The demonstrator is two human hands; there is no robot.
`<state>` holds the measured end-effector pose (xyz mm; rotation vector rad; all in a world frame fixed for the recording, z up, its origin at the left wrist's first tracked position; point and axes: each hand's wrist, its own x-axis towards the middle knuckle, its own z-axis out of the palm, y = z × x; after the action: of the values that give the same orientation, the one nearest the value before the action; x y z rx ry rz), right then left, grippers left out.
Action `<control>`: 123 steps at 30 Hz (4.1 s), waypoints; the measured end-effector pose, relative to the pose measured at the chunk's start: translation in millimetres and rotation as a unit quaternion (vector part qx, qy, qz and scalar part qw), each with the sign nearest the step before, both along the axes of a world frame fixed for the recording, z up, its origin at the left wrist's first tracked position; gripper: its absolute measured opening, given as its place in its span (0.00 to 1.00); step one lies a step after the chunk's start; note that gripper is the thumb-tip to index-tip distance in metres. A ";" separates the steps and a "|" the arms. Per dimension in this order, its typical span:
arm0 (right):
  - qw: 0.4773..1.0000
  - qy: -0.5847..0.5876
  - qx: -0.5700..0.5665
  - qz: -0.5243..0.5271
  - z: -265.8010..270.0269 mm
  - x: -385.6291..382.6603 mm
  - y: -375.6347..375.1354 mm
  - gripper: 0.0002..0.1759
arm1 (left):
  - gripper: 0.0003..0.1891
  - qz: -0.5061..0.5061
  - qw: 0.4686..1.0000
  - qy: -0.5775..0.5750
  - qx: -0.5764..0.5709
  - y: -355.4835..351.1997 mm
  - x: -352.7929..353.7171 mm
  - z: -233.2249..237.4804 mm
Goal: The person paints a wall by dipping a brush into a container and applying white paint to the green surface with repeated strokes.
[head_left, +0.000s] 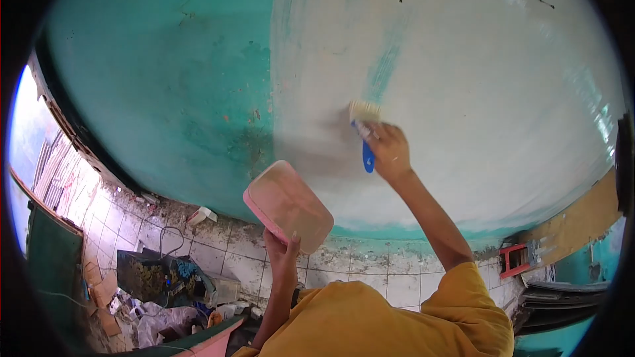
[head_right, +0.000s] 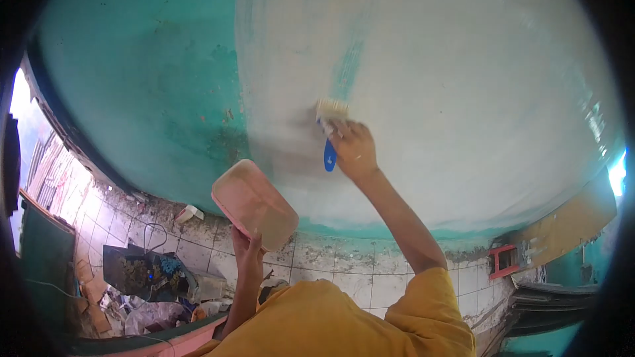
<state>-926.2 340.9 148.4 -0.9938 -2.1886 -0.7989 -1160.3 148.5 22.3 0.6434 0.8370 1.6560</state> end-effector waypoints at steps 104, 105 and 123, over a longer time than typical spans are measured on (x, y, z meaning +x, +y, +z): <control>0.984 0.035 -0.165 -0.050 -155.7 -2.5 -2.0 0.26 | 0.36 -0.060 0.995 0.020 -0.075 -13.4 -42.5 -19.5; 0.978 0.054 -0.198 -0.040 -161.8 -1.4 0.0 0.23 | 0.36 -0.059 0.995 0.021 -0.075 -13.4 -42.9 -17.6; 0.991 0.057 -0.115 -0.041 -143.6 -4.5 -3.6 0.24 | 0.33 -0.047 0.995 0.024 -0.088 -24.0 -45.4 -17.0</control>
<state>-930.7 337.3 4.8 -1.2188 -2.1860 -0.5192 -1205.7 124.5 5.2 0.5932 0.9618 1.4689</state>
